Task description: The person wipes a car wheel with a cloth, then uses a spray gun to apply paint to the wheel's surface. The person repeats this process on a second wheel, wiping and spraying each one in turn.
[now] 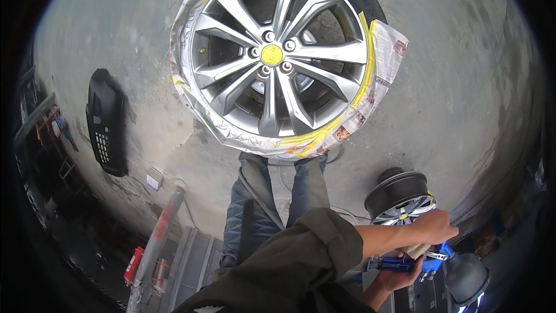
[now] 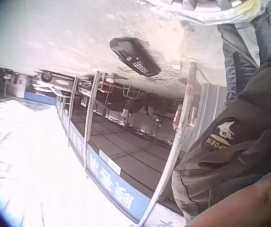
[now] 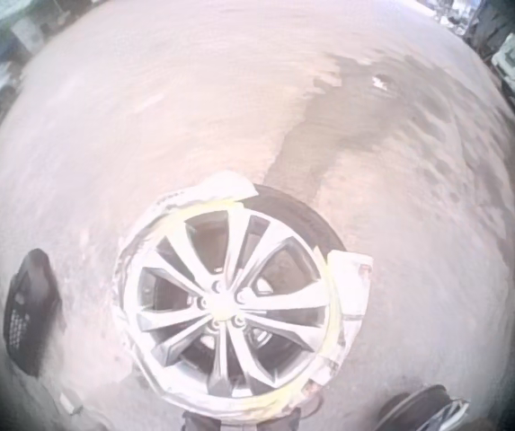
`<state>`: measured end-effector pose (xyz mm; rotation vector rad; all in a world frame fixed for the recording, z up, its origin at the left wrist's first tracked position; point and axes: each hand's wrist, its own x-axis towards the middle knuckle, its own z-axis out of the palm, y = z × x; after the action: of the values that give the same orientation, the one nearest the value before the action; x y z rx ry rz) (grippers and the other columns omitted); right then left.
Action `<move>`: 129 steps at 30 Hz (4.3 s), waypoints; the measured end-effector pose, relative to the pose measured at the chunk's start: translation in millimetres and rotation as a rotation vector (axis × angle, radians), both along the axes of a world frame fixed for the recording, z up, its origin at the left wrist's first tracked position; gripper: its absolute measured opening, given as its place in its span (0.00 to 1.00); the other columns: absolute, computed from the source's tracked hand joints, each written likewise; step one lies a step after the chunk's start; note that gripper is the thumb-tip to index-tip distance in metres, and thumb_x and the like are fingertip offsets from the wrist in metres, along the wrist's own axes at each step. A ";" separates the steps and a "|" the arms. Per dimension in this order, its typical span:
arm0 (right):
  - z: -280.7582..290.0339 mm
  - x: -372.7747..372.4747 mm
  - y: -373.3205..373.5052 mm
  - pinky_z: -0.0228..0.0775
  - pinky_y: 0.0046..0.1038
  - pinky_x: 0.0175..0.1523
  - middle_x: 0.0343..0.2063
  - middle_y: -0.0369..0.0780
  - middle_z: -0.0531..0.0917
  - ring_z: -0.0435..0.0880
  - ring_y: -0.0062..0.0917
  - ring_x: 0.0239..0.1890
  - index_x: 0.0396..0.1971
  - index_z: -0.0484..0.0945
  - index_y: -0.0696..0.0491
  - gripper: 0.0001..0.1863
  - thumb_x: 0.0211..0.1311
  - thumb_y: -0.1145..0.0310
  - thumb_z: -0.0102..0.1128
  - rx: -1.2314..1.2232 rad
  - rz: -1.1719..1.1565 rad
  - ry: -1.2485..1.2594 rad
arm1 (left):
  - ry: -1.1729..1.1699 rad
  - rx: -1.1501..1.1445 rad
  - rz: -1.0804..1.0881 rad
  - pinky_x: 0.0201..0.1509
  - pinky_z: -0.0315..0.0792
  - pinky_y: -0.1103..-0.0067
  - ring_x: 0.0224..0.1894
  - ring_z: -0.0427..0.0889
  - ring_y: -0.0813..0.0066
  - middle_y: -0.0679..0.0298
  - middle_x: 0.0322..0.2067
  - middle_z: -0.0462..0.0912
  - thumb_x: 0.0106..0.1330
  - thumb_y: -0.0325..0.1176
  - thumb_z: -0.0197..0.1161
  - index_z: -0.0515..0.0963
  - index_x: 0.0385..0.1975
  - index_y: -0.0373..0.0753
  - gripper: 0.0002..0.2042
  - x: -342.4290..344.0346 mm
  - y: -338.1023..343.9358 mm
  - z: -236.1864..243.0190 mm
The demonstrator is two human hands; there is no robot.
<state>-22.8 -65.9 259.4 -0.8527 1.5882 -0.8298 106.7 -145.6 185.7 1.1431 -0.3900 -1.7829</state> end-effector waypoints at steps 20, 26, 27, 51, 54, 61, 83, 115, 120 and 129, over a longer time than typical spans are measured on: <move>-22.0 13.1 10.0 0.75 0.22 0.39 0.45 0.37 0.84 0.82 0.21 0.48 0.56 0.76 0.55 0.23 0.73 0.54 0.49 0.083 0.013 0.038 | -0.413 -0.142 0.242 0.25 0.75 0.65 0.18 0.83 0.55 0.57 0.18 0.83 0.74 0.50 0.55 0.78 0.38 0.35 0.20 18.5 51.7 -23.2; -34.6 15.0 -12.4 0.76 0.17 0.37 0.48 0.35 0.83 0.82 0.16 0.51 0.58 0.75 0.54 0.19 0.75 0.60 0.49 0.025 -0.029 0.237 | -0.250 0.143 0.205 0.38 0.77 0.67 0.36 0.86 0.59 0.55 0.31 0.85 0.66 0.52 0.65 0.78 0.47 0.37 0.23 37.3 136.2 -52.5; -37.4 22.3 -11.9 0.78 0.16 0.36 0.48 0.36 0.83 0.82 0.17 0.51 0.58 0.74 0.54 0.19 0.74 0.61 0.49 0.021 -0.012 0.249 | -0.239 0.206 0.246 0.41 0.77 0.66 0.38 0.86 0.57 0.53 0.33 0.85 0.65 0.52 0.66 0.78 0.45 0.36 0.23 43.0 158.1 -59.2; -101.1 251.4 225.4 0.88 0.35 0.34 0.44 0.47 0.75 0.81 0.33 0.47 0.50 0.70 0.64 0.22 0.63 0.66 0.62 0.472 0.764 0.106 | 0.260 0.726 0.890 0.43 0.75 0.82 0.36 0.80 0.82 0.68 0.33 0.82 0.66 0.36 0.71 0.79 0.47 0.34 0.15 140.4 521.7 -180.0; -104.2 272.6 238.2 0.89 0.30 0.26 0.41 0.49 0.74 0.82 0.33 0.42 0.47 0.67 0.69 0.23 0.62 0.67 0.61 0.417 0.722 0.164 | 0.228 0.730 0.817 0.42 0.73 0.83 0.36 0.80 0.84 0.67 0.33 0.83 0.70 0.33 0.66 0.80 0.43 0.34 0.09 165.0 532.5 -182.3; -103.9 286.3 248.8 0.88 0.36 0.37 0.46 0.45 0.75 0.80 0.33 0.49 0.51 0.71 0.62 0.22 0.64 0.64 0.63 0.494 0.799 0.136 | 0.154 0.770 0.879 0.36 0.74 0.83 0.30 0.80 0.84 0.67 0.27 0.84 0.69 0.33 0.66 0.82 0.39 0.33 0.09 193.3 551.0 -198.4; -125.4 304.5 254.1 0.88 0.29 0.27 0.39 0.51 0.75 0.85 0.33 0.34 0.47 0.67 0.67 0.22 0.61 0.67 0.61 0.397 0.749 0.148 | -0.739 0.671 0.518 0.26 0.70 0.76 0.19 0.78 0.74 0.57 0.18 0.81 0.62 0.35 0.73 0.84 0.27 0.31 0.12 304.0 561.6 -233.8; -134.3 248.5 211.4 0.88 0.36 0.36 0.47 0.47 0.77 0.82 0.33 0.48 0.54 0.70 0.62 0.20 0.63 0.72 0.58 0.501 0.749 0.047 | -0.900 0.430 0.055 0.41 0.78 0.63 0.37 0.83 0.48 0.53 0.55 0.79 0.59 0.30 0.60 0.75 0.49 0.39 0.17 286.1 527.9 -200.3; -133.2 248.8 213.2 0.88 0.35 0.36 0.47 0.46 0.77 0.82 0.32 0.48 0.53 0.71 0.62 0.19 0.63 0.72 0.58 0.497 0.760 0.057 | -1.352 0.312 -0.499 0.33 0.80 0.65 0.27 0.85 0.55 0.44 0.69 0.63 0.58 0.29 0.61 0.71 0.48 0.34 0.17 366.1 508.3 -242.8; -137.4 255.6 217.1 0.87 0.31 0.30 0.44 0.47 0.76 0.82 0.33 0.46 0.52 0.69 0.62 0.21 0.61 0.70 0.58 0.480 0.733 0.118 | -1.579 0.082 -0.851 0.30 0.81 0.67 0.25 0.86 0.61 0.43 0.72 0.58 0.63 0.27 0.56 0.74 0.37 0.33 0.06 402.3 529.6 -283.3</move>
<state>232.8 151.2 122.0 -1.0301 1.3349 0.1208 509.0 384.0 -97.6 2.5216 -1.9252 -1.0567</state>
